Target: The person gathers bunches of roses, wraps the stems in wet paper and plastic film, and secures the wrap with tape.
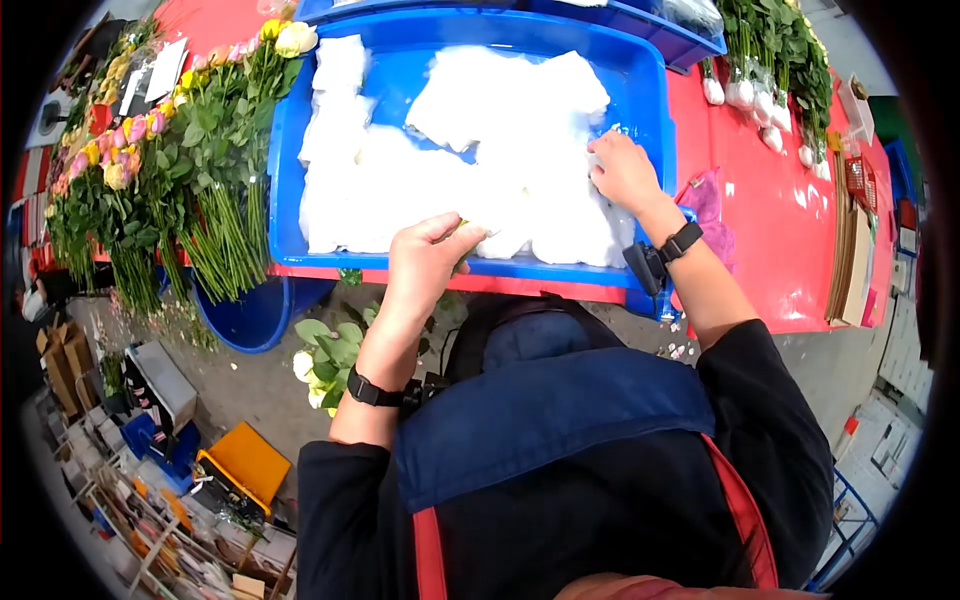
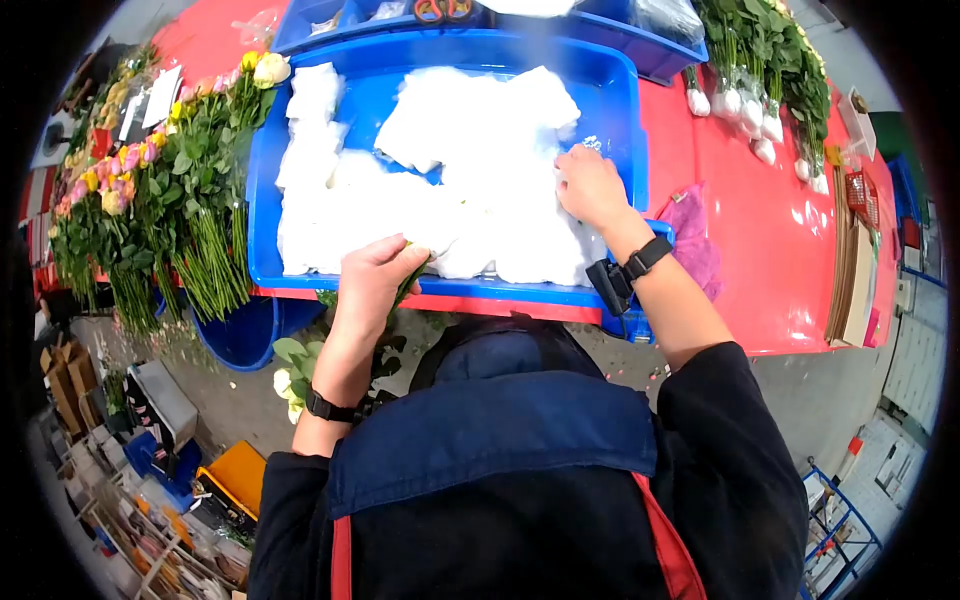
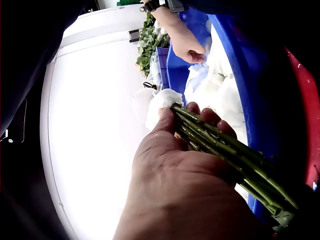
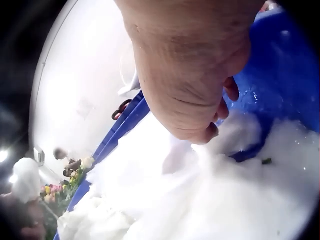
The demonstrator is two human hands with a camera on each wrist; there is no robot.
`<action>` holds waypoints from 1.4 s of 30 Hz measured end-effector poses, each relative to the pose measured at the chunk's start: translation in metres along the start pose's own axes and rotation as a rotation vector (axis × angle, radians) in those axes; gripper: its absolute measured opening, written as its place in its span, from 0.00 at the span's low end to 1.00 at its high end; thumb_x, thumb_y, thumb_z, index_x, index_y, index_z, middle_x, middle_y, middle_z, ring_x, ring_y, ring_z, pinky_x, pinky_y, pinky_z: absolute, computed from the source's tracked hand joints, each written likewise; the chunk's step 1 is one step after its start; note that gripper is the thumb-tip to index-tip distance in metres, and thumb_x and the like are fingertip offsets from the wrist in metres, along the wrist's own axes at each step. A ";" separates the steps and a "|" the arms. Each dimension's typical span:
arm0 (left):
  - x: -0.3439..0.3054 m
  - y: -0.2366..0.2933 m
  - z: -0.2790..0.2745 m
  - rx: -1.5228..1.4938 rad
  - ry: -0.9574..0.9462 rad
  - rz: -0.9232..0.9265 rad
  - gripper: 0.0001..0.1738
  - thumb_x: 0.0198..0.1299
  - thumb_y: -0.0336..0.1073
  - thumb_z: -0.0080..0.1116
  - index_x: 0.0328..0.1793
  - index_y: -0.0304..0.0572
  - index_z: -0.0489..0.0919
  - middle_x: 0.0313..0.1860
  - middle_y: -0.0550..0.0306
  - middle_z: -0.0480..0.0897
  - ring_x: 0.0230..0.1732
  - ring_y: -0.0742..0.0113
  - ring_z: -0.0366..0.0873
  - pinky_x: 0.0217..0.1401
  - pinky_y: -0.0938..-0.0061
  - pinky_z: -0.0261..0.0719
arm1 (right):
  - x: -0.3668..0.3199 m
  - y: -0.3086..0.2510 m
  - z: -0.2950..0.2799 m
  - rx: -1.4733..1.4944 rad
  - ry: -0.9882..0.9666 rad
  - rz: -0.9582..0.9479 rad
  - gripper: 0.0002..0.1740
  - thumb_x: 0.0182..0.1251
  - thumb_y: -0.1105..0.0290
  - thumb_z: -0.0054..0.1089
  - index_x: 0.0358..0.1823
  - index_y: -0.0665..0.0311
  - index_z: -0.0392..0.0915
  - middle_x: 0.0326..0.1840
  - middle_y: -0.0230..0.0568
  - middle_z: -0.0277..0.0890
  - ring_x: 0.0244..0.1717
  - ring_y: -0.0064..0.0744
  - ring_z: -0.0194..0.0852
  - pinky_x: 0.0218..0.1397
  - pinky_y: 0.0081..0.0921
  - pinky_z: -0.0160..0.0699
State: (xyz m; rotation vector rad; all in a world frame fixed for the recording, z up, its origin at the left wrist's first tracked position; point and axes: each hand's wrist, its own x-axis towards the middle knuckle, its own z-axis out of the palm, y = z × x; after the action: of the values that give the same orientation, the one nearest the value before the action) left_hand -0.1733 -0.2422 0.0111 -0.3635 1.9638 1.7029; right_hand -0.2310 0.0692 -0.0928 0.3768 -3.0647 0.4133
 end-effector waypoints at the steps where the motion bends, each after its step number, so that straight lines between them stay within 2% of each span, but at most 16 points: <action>1: 0.000 0.000 0.000 0.008 0.000 0.001 0.08 0.62 0.33 0.63 0.35 0.35 0.82 0.23 0.65 0.77 0.21 0.79 0.70 0.24 0.82 0.67 | 0.000 -0.005 -0.002 -0.015 0.031 -0.045 0.09 0.53 0.69 0.58 0.34 0.63 0.81 0.36 0.48 0.77 0.49 0.52 0.74 0.51 0.45 0.74; 4: 0.005 -0.007 -0.002 -0.047 -0.046 -0.012 0.08 0.63 0.34 0.62 0.36 0.35 0.82 0.23 0.65 0.77 0.21 0.80 0.70 0.25 0.83 0.67 | 0.016 0.007 0.002 -0.088 -0.275 0.015 0.08 0.53 0.70 0.57 0.33 0.64 0.81 0.38 0.48 0.78 0.44 0.52 0.76 0.47 0.44 0.76; 7: 0.004 -0.003 -0.002 -0.068 -0.047 -0.042 0.09 0.64 0.35 0.61 0.36 0.35 0.82 0.22 0.65 0.76 0.21 0.80 0.70 0.25 0.83 0.66 | 0.027 0.026 -0.008 0.367 -0.135 0.392 0.07 0.56 0.70 0.57 0.31 0.65 0.80 0.37 0.45 0.79 0.37 0.47 0.79 0.42 0.40 0.79; 8: 0.004 -0.002 -0.002 -0.080 -0.055 -0.053 0.10 0.64 0.35 0.60 0.35 0.35 0.82 0.22 0.65 0.76 0.21 0.80 0.70 0.25 0.83 0.66 | 0.024 0.032 -0.010 0.577 -0.030 0.477 0.09 0.58 0.69 0.56 0.33 0.68 0.78 0.34 0.43 0.80 0.32 0.39 0.80 0.39 0.36 0.79; 10: 0.004 0.000 -0.003 -0.103 -0.075 -0.072 0.10 0.65 0.36 0.60 0.35 0.35 0.82 0.22 0.65 0.76 0.22 0.79 0.70 0.24 0.83 0.65 | 0.026 0.028 -0.014 0.869 -0.026 0.663 0.11 0.59 0.69 0.55 0.37 0.71 0.77 0.30 0.41 0.79 0.34 0.35 0.79 0.40 0.32 0.78; 13: 0.006 0.002 -0.001 -0.082 -0.072 -0.061 0.10 0.65 0.36 0.60 0.34 0.36 0.81 0.22 0.65 0.76 0.21 0.79 0.70 0.24 0.83 0.64 | 0.033 0.029 -0.024 1.031 -0.017 0.675 0.12 0.58 0.71 0.55 0.41 0.71 0.76 0.33 0.44 0.79 0.34 0.38 0.79 0.41 0.32 0.79; 19: 0.009 -0.004 -0.001 -0.107 -0.076 -0.052 0.10 0.65 0.37 0.60 0.35 0.36 0.81 0.21 0.65 0.75 0.20 0.79 0.70 0.24 0.83 0.64 | 0.026 0.026 -0.041 -0.089 0.074 0.164 0.13 0.57 0.74 0.51 0.42 0.66 0.79 0.39 0.55 0.80 0.38 0.56 0.78 0.44 0.44 0.77; 22: 0.008 -0.004 0.000 -0.096 -0.072 -0.066 0.11 0.65 0.37 0.60 0.35 0.36 0.81 0.21 0.65 0.75 0.20 0.79 0.70 0.23 0.83 0.64 | 0.039 0.028 -0.043 0.010 0.056 0.158 0.11 0.56 0.74 0.50 0.37 0.66 0.80 0.40 0.58 0.80 0.41 0.61 0.77 0.44 0.48 0.76; 25: 0.008 -0.003 0.000 -0.100 -0.083 -0.067 0.11 0.65 0.37 0.60 0.35 0.36 0.81 0.21 0.65 0.75 0.20 0.80 0.70 0.22 0.83 0.64 | 0.049 0.026 -0.017 0.079 -0.207 0.014 0.10 0.56 0.73 0.51 0.33 0.66 0.81 0.40 0.58 0.80 0.41 0.61 0.78 0.45 0.48 0.77; 26: 0.008 -0.003 0.000 -0.093 -0.086 -0.068 0.11 0.65 0.37 0.60 0.35 0.36 0.81 0.21 0.65 0.75 0.20 0.80 0.70 0.22 0.83 0.64 | 0.045 0.021 -0.009 -0.086 -0.372 0.091 0.10 0.55 0.70 0.52 0.32 0.67 0.82 0.38 0.58 0.80 0.41 0.60 0.78 0.46 0.47 0.77; 28: 0.008 -0.003 0.000 -0.082 -0.090 -0.070 0.11 0.65 0.37 0.59 0.35 0.36 0.81 0.21 0.65 0.75 0.20 0.80 0.70 0.22 0.83 0.64 | 0.036 0.022 0.009 -0.259 -0.370 0.089 0.11 0.54 0.69 0.55 0.33 0.67 0.82 0.36 0.57 0.80 0.41 0.57 0.79 0.47 0.46 0.78; 31: 0.007 -0.004 -0.001 -0.096 -0.087 -0.074 0.11 0.65 0.37 0.59 0.35 0.36 0.81 0.21 0.65 0.75 0.20 0.79 0.70 0.22 0.83 0.64 | 0.033 0.028 0.004 -0.050 -0.360 0.192 0.11 0.55 0.68 0.56 0.32 0.70 0.82 0.37 0.54 0.82 0.41 0.54 0.82 0.47 0.42 0.80; 34: 0.009 -0.005 -0.004 -0.077 -0.089 -0.080 0.12 0.64 0.38 0.59 0.35 0.35 0.81 0.21 0.64 0.75 0.19 0.79 0.70 0.23 0.82 0.65 | 0.021 0.029 -0.012 0.895 -0.271 0.702 0.12 0.60 0.68 0.55 0.37 0.72 0.79 0.42 0.51 0.82 0.44 0.48 0.83 0.47 0.41 0.82; 35: 0.009 -0.005 -0.004 -0.089 -0.088 -0.086 0.12 0.64 0.38 0.59 0.35 0.35 0.82 0.21 0.64 0.76 0.20 0.79 0.70 0.23 0.82 0.65 | 0.012 0.025 -0.020 1.411 -0.200 0.774 0.14 0.65 0.68 0.53 0.43 0.73 0.76 0.46 0.48 0.80 0.47 0.43 0.82 0.48 0.41 0.82; 38: 0.011 -0.003 -0.001 -0.104 -0.094 -0.084 0.12 0.64 0.38 0.59 0.35 0.34 0.82 0.22 0.64 0.76 0.20 0.78 0.71 0.23 0.82 0.65 | 0.002 -0.006 -0.050 2.008 -0.217 0.984 0.13 0.67 0.69 0.52 0.47 0.71 0.74 0.48 0.48 0.79 0.49 0.43 0.80 0.50 0.42 0.81; 42: 0.012 -0.004 0.002 -0.062 -0.120 -0.051 0.12 0.63 0.37 0.59 0.34 0.34 0.82 0.22 0.64 0.76 0.20 0.78 0.71 0.23 0.82 0.65 | -0.021 -0.014 -0.038 1.502 -0.207 0.892 0.12 0.66 0.69 0.60 0.47 0.66 0.76 0.43 0.42 0.79 0.44 0.37 0.79 0.48 0.34 0.79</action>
State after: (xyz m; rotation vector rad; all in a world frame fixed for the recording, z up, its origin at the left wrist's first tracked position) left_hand -0.1809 -0.2393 0.0007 -0.3229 1.8044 1.7160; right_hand -0.2074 0.0709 -0.0539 -1.0464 -2.1482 2.6513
